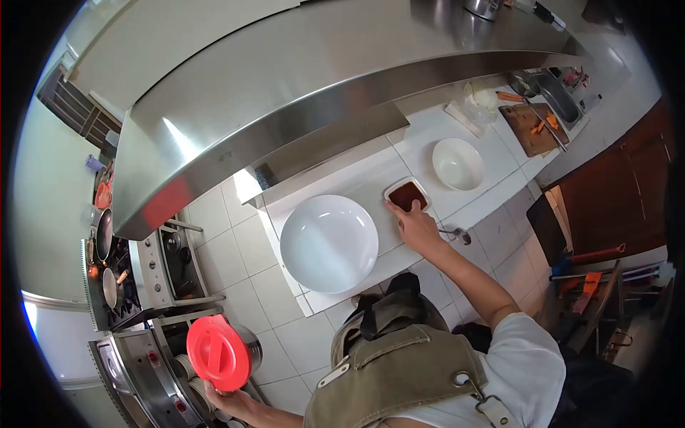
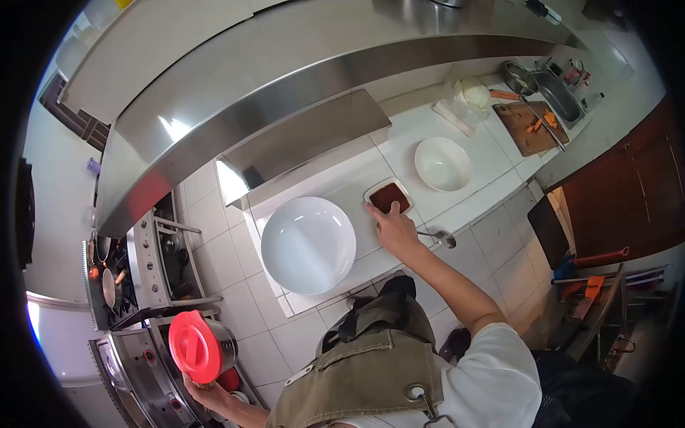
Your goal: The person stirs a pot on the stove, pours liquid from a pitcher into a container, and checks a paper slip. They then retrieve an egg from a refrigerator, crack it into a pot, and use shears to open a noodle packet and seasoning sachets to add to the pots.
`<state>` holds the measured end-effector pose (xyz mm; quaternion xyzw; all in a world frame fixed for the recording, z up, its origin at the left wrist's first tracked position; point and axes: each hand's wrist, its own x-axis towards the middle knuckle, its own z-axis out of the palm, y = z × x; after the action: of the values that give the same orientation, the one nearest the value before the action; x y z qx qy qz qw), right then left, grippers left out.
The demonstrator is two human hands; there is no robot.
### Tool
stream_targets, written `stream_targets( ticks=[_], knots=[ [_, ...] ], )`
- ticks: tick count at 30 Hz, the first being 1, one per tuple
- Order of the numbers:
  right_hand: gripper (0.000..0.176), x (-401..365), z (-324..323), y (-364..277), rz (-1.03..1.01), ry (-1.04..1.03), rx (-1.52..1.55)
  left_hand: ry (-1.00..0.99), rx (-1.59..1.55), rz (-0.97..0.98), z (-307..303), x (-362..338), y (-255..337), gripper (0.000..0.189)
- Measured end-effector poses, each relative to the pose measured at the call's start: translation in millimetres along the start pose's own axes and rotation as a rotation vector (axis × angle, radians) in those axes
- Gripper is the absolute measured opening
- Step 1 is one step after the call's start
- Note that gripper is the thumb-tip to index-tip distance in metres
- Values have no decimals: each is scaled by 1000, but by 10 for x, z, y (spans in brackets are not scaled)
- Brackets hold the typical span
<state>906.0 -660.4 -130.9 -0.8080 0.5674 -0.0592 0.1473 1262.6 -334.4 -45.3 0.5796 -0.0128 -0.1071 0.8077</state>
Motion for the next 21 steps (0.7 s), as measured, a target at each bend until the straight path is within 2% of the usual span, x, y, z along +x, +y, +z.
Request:
stream_targets(
  ticks=[1, 2, 7, 11, 13, 17, 19, 21],
  knots=[
    [61, -4, 3, 4, -1, 0, -2, 145, -54, 20, 66, -38, 0, 26],
    [61, -10, 12, 12, -8, -7, -16, 148, -55, 19, 59, -66, 5, 26],
    [57, -115, -9, -13, 0, -21, -35, 22, -7, 24, -81, -75, -13, 23],
    [51, -99, 64, 61, -41, 52, 59, 16, -41, 16, -26, -129, -3, 23],
    [49, -68, 22, 69, -84, 111, 113, 208, -30, 8, 180, -222, 57, 23],
    [64, -64, -42, 7, -233, 89, 47, 122, -75, 18, -166, -107, -25, 23],
    [71, -71, -26, -37, -274, 75, -4, -60, 8, 15, -214, -137, 11, 25],
    [79, -73, -19, -77, -282, -53, -126, -6, 0, 18, -104, -211, 21, 24]
  ],
)
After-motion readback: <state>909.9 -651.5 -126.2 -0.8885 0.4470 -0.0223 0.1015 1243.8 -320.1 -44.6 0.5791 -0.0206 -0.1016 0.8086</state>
